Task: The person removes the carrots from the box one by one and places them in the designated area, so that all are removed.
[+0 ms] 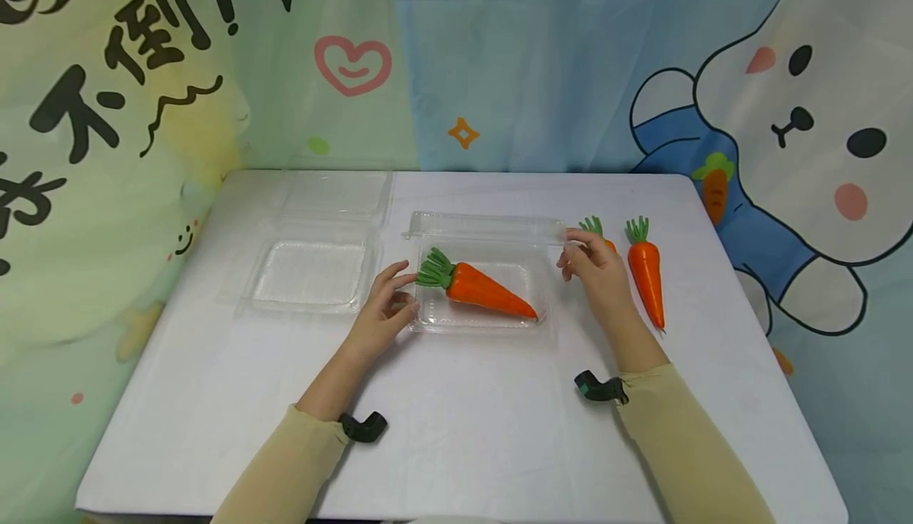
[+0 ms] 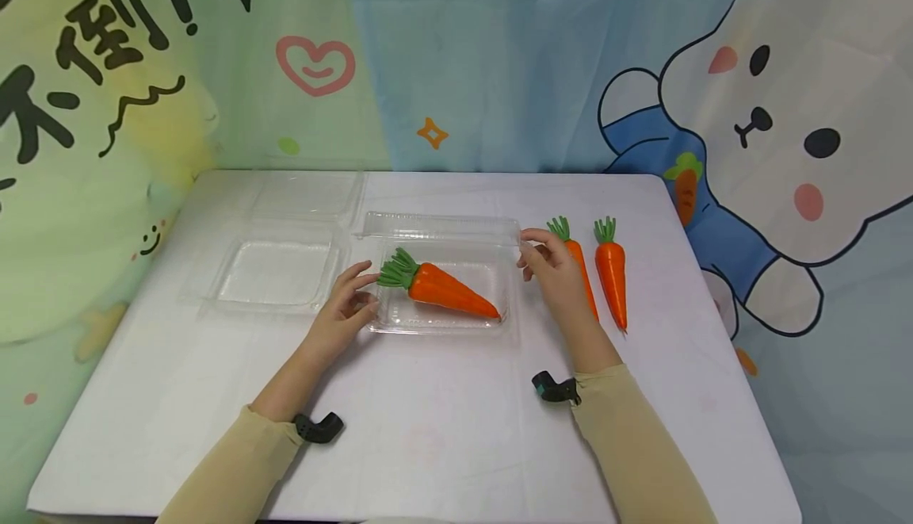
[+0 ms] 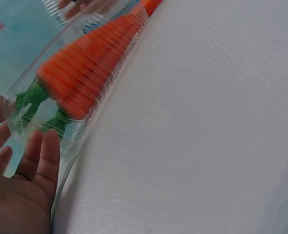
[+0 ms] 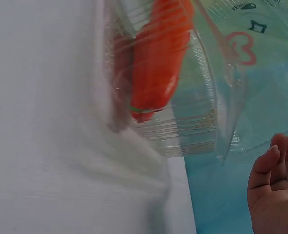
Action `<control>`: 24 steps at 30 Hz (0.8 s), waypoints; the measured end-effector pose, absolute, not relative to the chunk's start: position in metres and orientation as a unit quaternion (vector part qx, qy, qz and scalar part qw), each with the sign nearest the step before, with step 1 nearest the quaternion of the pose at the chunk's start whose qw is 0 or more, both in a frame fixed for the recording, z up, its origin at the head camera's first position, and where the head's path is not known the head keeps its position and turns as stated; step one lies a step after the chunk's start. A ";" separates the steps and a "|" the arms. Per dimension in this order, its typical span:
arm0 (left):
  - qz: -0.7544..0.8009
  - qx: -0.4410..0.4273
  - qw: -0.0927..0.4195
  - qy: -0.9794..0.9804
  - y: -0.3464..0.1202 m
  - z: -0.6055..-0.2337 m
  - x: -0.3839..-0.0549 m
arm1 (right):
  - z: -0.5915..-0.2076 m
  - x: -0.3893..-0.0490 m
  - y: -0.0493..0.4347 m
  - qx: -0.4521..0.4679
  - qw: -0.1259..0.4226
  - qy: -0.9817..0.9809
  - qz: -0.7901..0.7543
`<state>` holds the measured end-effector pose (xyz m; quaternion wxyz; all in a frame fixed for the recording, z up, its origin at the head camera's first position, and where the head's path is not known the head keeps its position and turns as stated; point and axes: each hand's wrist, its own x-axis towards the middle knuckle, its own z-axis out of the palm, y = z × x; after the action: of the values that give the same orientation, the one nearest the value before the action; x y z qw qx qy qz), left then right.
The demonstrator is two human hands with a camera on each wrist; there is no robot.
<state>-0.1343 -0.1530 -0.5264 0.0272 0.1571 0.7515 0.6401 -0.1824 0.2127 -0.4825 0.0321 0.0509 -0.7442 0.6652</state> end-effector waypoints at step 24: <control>0.618 0.184 0.042 0.763 -0.151 -0.508 -0.129 | -0.445 -0.250 0.205 -0.002 -0.030 -0.758 0.651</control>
<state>-0.1288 -0.1514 -0.5082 0.0423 0.1843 0.7634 0.6176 -0.2504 0.2046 -0.4449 -0.0302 -0.0022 -0.7582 0.6513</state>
